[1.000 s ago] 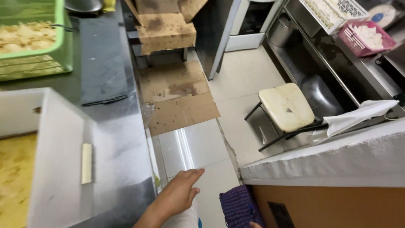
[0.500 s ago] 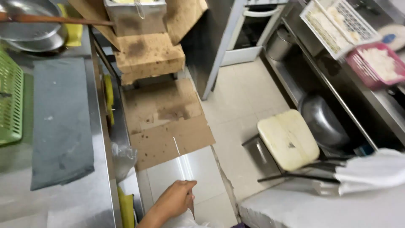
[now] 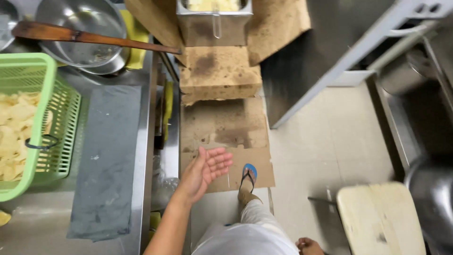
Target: Packing fried chips into a box and then using a wooden spatula to stir a new batch of chips in a deep fryer.
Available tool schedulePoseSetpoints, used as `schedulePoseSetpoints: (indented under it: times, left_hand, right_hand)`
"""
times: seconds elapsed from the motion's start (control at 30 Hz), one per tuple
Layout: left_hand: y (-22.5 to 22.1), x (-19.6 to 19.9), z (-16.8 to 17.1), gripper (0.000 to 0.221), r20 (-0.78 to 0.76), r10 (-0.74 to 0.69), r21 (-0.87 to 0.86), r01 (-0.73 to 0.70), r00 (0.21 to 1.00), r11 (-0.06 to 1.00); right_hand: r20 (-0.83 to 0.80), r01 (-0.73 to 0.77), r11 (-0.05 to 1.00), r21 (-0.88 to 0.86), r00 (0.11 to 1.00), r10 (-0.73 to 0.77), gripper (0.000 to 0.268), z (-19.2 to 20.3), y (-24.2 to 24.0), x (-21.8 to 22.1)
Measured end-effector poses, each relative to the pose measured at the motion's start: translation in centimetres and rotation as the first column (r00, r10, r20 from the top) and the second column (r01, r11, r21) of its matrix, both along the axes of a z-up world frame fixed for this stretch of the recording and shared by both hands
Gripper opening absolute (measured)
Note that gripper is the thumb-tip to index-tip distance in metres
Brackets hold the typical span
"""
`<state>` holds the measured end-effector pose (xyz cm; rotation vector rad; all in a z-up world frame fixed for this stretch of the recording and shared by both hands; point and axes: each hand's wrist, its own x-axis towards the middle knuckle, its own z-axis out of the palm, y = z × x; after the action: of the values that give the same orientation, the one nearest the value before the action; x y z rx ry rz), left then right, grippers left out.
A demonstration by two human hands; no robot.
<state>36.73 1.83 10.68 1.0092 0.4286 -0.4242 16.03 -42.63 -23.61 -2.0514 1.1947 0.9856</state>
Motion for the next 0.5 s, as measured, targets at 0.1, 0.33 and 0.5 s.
schedulePoseSetpoints:
  times: [0.1,0.33,0.5]
  left_hand:
    - [0.2,5.3,0.3,0.065,-0.055,0.223,-0.011,-0.224,0.973,0.975]
    - [0.4,19.5,-1.7,0.035,0.041,0.297,0.122,-0.300,0.954,0.946]
    - [0.7,31.8,-2.5,0.032,0.148,0.045,0.575,-0.123,0.988,0.809]
  right_hand:
    - [0.184,-0.048,0.993,0.108,0.983,0.027,0.026,-3.4,-4.5,9.0]
    - [0.316,-0.137,0.972,0.190,0.946,0.071,0.038,4.2,-3.0,34.7]
    - [0.453,0.020,0.939,0.343,0.873,-0.184,0.047,13.9,3.0,42.9]
